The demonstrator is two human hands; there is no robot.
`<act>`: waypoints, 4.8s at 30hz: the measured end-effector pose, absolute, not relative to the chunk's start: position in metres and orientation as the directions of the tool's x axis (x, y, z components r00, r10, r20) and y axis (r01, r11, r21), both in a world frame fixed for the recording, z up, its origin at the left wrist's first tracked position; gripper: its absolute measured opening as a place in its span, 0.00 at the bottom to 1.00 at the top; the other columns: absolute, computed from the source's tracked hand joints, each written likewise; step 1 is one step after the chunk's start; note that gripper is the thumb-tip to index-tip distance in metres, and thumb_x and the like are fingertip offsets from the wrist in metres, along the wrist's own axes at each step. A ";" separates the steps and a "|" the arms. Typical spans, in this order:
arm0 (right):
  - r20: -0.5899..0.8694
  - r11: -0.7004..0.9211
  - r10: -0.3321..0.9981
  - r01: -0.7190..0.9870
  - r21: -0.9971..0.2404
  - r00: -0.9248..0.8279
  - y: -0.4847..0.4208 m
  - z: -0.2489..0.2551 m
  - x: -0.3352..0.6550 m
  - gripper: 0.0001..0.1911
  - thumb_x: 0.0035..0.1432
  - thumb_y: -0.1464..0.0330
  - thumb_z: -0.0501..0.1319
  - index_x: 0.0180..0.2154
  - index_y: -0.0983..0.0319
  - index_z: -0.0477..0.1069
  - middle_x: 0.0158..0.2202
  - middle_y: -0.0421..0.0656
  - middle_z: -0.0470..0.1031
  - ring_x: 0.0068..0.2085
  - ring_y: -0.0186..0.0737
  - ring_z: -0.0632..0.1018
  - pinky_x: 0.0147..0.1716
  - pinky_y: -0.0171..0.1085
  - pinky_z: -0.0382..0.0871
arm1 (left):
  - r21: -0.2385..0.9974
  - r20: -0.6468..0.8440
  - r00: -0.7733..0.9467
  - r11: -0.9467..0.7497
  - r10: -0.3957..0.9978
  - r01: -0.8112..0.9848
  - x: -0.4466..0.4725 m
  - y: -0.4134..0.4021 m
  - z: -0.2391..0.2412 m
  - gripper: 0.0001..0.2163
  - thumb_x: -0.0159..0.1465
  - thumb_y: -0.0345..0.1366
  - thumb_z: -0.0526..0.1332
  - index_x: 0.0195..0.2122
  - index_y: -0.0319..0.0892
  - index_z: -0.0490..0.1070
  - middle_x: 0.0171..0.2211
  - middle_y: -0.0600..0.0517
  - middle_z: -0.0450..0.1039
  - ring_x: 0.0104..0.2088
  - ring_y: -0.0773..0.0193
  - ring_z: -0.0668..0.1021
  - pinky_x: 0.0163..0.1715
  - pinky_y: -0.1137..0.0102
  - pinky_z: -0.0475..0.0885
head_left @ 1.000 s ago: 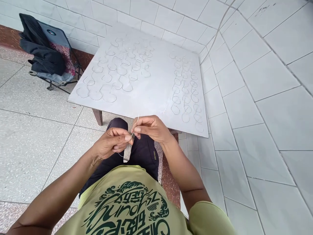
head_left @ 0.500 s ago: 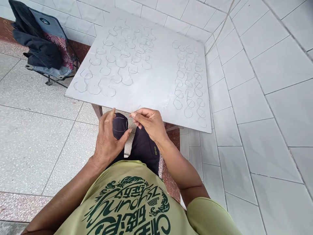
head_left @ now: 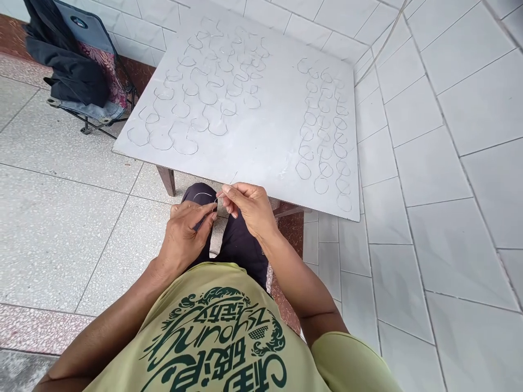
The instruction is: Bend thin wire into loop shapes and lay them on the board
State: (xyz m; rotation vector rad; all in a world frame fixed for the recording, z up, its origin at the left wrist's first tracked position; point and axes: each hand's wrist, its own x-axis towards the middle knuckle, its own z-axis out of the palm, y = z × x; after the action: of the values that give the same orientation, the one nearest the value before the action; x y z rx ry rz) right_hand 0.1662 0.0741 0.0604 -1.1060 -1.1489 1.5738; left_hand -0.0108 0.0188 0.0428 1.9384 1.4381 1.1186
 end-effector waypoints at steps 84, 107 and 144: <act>0.340 0.711 0.622 0.327 -0.623 -0.706 0.086 0.073 0.234 0.17 0.73 0.73 0.55 0.57 0.58 0.75 0.46 0.46 0.81 0.48 0.41 0.78 0.49 0.42 0.74 | 0.864 -0.284 0.129 0.312 0.950 -0.394 0.006 0.017 0.054 0.11 0.65 0.41 0.69 0.42 0.38 0.83 0.26 0.51 0.78 0.26 0.67 0.75 0.31 0.71 0.71; -0.119 -0.095 0.947 0.095 -0.991 -0.297 0.068 0.045 0.218 0.25 0.67 0.46 0.60 0.42 0.63 0.76 0.35 0.45 0.80 0.32 0.37 0.80 0.32 0.36 0.76 | 0.878 -0.247 -0.007 0.221 0.969 -0.426 0.006 0.013 0.046 0.12 0.66 0.44 0.68 0.45 0.41 0.82 0.36 0.47 0.83 0.36 0.63 0.81 0.43 0.67 0.75; -0.049 0.168 0.862 0.374 -0.912 -0.505 0.060 0.053 0.198 0.22 0.74 0.56 0.52 0.28 0.59 0.64 0.17 0.34 0.68 0.23 0.33 0.71 0.31 0.31 0.64 | 0.989 -0.139 0.098 0.143 0.985 -0.029 -0.012 0.025 0.047 0.18 0.66 0.45 0.69 0.53 0.42 0.81 0.32 0.49 0.82 0.31 0.62 0.78 0.38 0.66 0.74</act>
State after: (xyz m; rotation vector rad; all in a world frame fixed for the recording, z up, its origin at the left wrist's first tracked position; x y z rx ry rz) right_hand 0.1985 0.0597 0.0530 -1.1650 -1.9606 1.3113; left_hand -0.0123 0.0253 0.0466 1.1234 1.1767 1.0523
